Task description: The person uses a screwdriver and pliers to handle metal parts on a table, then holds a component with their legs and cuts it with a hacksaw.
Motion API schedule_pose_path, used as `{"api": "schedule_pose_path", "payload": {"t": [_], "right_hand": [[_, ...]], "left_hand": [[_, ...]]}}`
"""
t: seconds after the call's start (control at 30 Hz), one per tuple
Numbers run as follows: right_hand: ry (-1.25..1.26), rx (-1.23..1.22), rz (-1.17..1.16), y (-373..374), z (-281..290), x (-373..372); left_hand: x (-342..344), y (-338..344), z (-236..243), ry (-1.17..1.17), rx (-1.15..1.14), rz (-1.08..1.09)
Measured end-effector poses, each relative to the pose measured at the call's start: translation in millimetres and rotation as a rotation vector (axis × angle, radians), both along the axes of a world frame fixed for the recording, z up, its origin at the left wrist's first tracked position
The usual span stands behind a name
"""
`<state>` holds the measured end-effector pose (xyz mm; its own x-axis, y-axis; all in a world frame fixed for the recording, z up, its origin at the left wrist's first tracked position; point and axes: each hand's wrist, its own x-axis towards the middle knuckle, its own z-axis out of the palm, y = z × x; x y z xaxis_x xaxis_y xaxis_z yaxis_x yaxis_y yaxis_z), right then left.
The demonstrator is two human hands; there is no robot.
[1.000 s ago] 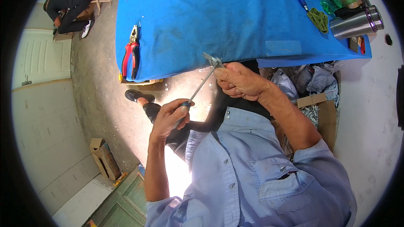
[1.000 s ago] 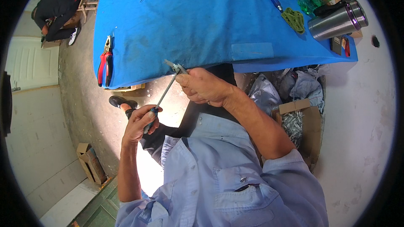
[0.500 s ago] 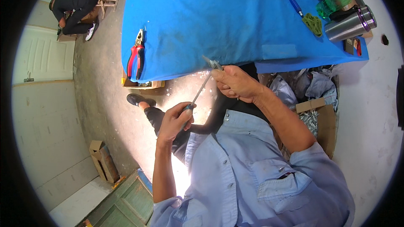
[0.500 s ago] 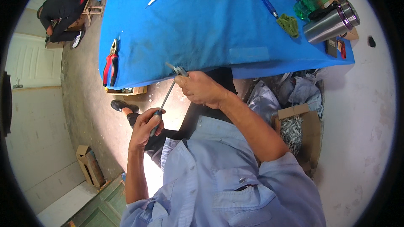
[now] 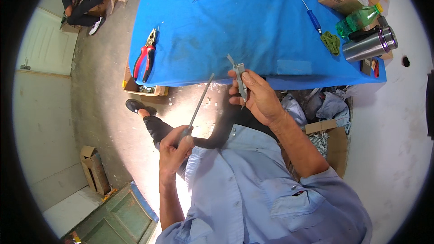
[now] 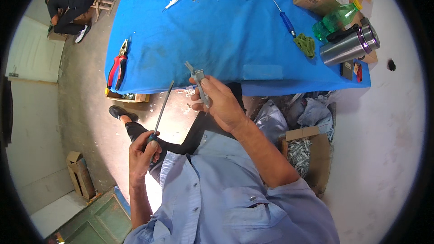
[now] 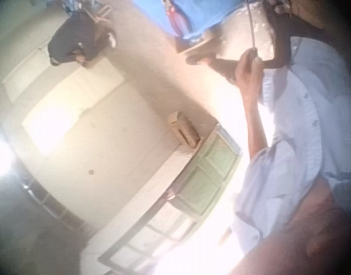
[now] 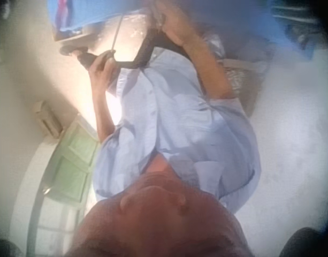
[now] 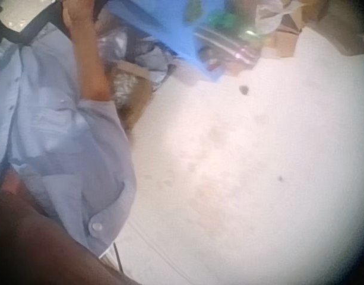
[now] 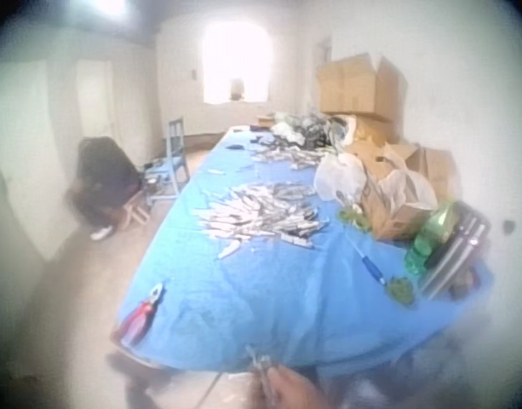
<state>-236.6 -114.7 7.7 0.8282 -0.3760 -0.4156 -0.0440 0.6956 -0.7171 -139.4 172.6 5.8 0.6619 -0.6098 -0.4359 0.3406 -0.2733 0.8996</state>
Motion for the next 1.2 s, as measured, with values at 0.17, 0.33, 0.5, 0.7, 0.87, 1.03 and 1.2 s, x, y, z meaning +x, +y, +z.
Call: {"api": "schedule_pose_path", "payload": {"t": [0.17,0.33,0.5,0.7,0.87,1.03,1.2], "right_hand": [[-0.002,-0.183,-0.063,-9,-9,-4],[0.055,-0.233,-0.130,-14,-4,-5],[0.019,-0.178,-0.171,-14,-4,-3],[0.009,-0.121,-0.230,-7,-6,-3],[-0.011,-0.095,-0.277,-3,-11,-3],[0.012,-0.096,-0.351,4,-11,-1],[0.015,-0.090,-0.447,14,-12,1]], "left_hand": [[-15,2,-1,0.015,0.017,-0.012],[-25,2,1,-0.020,0.049,-0.055],[-31,4,6,-0.155,0.095,-0.084],[-37,0,9,-0.277,0.117,-0.103],[-40,-3,1,-0.337,0.117,-0.109],[-39,-8,7,-0.344,0.146,-0.127],[-39,-10,11,-0.369,0.179,-0.118]]}}
